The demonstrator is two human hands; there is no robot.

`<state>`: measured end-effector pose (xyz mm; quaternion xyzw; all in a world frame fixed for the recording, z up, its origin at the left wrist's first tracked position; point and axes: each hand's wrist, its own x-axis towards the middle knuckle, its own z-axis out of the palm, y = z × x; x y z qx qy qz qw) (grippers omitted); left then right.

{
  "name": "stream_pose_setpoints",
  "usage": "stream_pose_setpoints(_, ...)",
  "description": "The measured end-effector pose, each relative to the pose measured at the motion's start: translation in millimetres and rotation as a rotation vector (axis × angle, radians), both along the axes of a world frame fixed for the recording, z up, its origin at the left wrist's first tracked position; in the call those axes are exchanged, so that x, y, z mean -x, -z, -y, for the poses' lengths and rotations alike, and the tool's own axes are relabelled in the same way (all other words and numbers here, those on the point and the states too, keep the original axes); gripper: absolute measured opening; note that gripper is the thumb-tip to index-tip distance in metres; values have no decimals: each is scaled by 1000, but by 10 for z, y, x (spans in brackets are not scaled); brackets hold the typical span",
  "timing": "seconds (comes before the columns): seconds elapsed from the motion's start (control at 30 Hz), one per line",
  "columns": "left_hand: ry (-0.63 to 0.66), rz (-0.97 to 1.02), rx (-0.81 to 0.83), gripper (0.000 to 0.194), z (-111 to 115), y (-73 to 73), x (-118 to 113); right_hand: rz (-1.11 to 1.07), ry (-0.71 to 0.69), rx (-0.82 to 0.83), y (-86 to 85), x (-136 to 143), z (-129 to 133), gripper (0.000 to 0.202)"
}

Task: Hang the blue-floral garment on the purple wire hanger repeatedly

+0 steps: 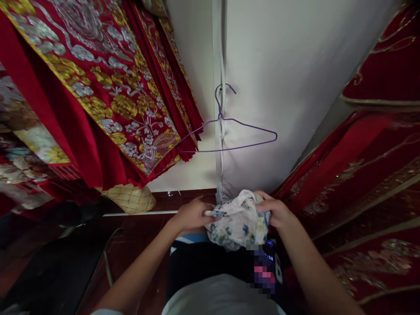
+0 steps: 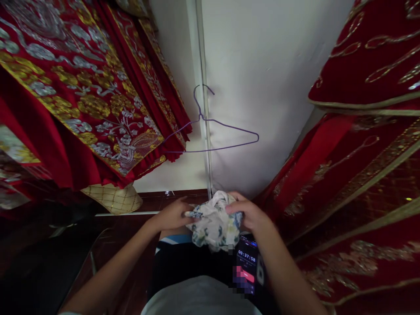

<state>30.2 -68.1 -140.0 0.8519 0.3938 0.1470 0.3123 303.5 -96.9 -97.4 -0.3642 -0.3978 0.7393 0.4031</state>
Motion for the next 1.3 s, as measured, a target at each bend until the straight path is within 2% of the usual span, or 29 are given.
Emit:
stream_pose_setpoints(0.07, -54, -76, -48, 25, -116, -12, 231, 205, -46, -168, -119, -98, -60, 26)
stream_pose_setpoints(0.1, -90, -86, -40, 19, -176, -18, 341, 337, 5, -299, -173, -138, -121, 23)
stream_pose_setpoints(0.17, -199, -32, -20, 14, -287, -49, 524, 600, 234, -591, -255, -195, -303, 13)
stream_pose_setpoints(0.23, -317, 105, -28, 23, -370, -130, 630, 768, 459, -799, -302, -216, -543, 11)
stream_pose_setpoints(0.3, -380, 306, -67, 30, -427, -268, 656, 807, 545, -879, -319, -201, -805, 27)
stream_pose_setpoints(0.37, -396, 501, -106, 29, -469, -432, 628, 777, 569, -919, -315, -159, -1063, 43)
stream_pose_setpoints(0.43, -417, 619, -153, 24, -512, -570, 589, 727, 579, -944, -290, -104, -1300, 47)
stream_pose_setpoints(0.5, -461, 622, -224, 21, -567, -645, 569, 680, 557, -936, -242, -58, -1493, 40)
stream_pose_setpoints(0.57, -491, 565, -274, 18, -627, -654, 576, 697, 539, -915, -184, -38, -1617, 29)
stream_pose_setpoints(0.63, -514, 527, -286, 14, -679, -628, 594, 762, 579, -915, -135, -51, -1658, 20)
stream_pose_setpoints(0.77, -598, 530, -279, 14, -709, -597, 604, 882, 729, -906, -132, -127, -1556, 28)
stream_pose_setpoints(0.93, -641, 563, -229, 19, -677, -673, 524, 910, 770, -844, -230, -196, -1409, 36)
stream_pose_setpoints(1.17, -534, 755, -420, 8, -714, -919, 319, 858, 742, -746, -211, -151, -1323, 34)
stream_pose_setpoints(1.23, -532, 764, -467, 6, -710, -1014, 261, 826, 729, -723, -181, -101, -1291, 33)
stream_pose_setpoints(1.3, -537, 734, -512, 12, -692, -1119, 198, 793, 717, -704, -149, -44, -1263, 33)
